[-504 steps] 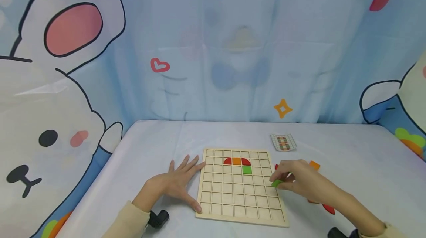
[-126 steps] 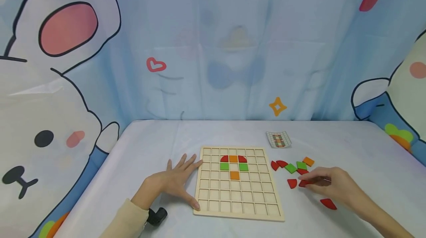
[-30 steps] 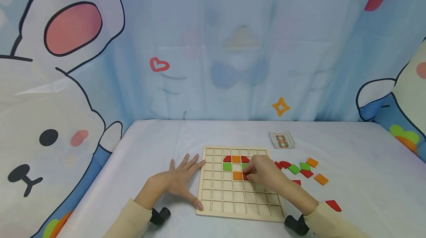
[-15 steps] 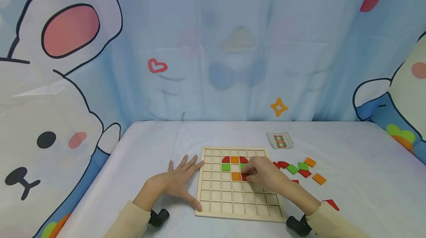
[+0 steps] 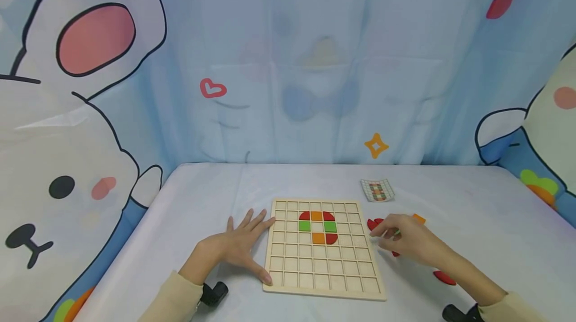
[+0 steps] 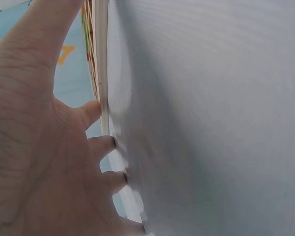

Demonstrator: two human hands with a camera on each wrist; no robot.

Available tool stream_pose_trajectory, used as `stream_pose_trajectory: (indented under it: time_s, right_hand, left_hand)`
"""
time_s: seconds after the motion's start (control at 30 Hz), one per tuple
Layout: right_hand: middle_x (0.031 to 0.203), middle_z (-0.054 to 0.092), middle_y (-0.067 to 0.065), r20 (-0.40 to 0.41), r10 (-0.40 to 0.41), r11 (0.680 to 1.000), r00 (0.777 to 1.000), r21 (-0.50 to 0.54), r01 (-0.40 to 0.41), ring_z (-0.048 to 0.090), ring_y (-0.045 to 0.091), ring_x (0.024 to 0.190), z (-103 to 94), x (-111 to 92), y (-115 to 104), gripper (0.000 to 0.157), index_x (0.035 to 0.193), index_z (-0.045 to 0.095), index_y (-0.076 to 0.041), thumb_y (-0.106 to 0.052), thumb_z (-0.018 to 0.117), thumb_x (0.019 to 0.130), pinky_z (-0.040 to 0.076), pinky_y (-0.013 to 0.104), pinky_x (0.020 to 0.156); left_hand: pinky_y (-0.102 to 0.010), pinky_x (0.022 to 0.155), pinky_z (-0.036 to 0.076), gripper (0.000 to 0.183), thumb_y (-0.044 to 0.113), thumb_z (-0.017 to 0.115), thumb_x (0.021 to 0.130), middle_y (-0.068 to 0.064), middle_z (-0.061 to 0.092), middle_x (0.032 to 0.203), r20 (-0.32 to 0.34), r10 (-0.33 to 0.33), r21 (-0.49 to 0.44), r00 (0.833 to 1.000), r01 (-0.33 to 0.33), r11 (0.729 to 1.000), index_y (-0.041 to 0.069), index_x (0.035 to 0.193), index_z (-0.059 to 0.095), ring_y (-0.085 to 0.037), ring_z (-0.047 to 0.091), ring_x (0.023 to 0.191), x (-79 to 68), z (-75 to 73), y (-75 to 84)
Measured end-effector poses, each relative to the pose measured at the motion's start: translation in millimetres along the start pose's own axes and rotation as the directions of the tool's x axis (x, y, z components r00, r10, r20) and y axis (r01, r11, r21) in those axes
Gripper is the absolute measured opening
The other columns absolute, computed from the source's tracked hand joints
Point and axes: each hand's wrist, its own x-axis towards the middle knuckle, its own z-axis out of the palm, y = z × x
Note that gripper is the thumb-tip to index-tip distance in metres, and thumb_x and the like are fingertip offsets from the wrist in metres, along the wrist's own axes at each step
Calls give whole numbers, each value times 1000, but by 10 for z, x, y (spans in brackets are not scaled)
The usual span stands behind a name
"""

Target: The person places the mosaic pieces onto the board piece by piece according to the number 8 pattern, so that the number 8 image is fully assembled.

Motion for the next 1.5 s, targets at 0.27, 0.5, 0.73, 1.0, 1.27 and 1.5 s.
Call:
stream_pose_trajectory:
  time_s: [0.27,0.5,0.73,1.0,1.27,1.5]
  right_hand:
    - [96,70,-4,28,5,998,1000,-63,-4,59,11,81,-89,-157,265,28,105,79,-4,3,87,78,55,23,68]
    - [90,66,-4,39,42,997,998,-64,-40,59,16,81,-90,-171,300,28,105,79,-3,1,88,79,55,21,68]
    - [89,68,-5,14,39,996,999,-78,-38,58,10,76,-74,-159,286,27,103,80,-3,-7,91,79,53,22,65]
    - [91,72,-3,22,63,997,998,-46,-62,57,10,74,-58,-114,254,25,101,79,0,-4,90,79,53,23,64]
    - [87,69,-3,49,119,993,992,-5,-118,57,13,75,-55,-92,241,21,97,79,-1,-2,90,79,52,22,64]
    - [81,65,-3,65,133,991,989,-2,-133,56,16,74,-58,-79,218,19,93,80,-4,-1,90,78,50,22,62]
  left_hand:
    - [-79,117,-1,128,59,92,73,-11,5,176,3,-3,-13,1000,3,1000,21,169,17,-39,-4,161,-10,-6,-5]
    - [-78,117,-1,128,60,91,72,-11,4,176,1,1,-7,1000,-1,1000,21,169,17,-38,-5,161,-3,-5,-7]
    - [-78,117,-1,129,60,91,73,-11,4,176,8,-9,6,1000,9,1000,22,170,15,-37,-5,161,-5,-16,-3]
    - [-79,117,0,129,60,91,73,-12,4,176,6,0,6,1000,0,1000,21,169,16,-39,-4,161,-6,-1,-10]
    - [-80,116,0,129,59,91,73,-13,3,176,7,7,0,1000,-7,1000,21,170,15,-40,-5,161,-11,-4,-2]
    - [-80,116,0,128,59,91,73,-13,4,176,6,6,3,1000,-6,1000,21,169,16,-40,-4,161,-5,-8,3]
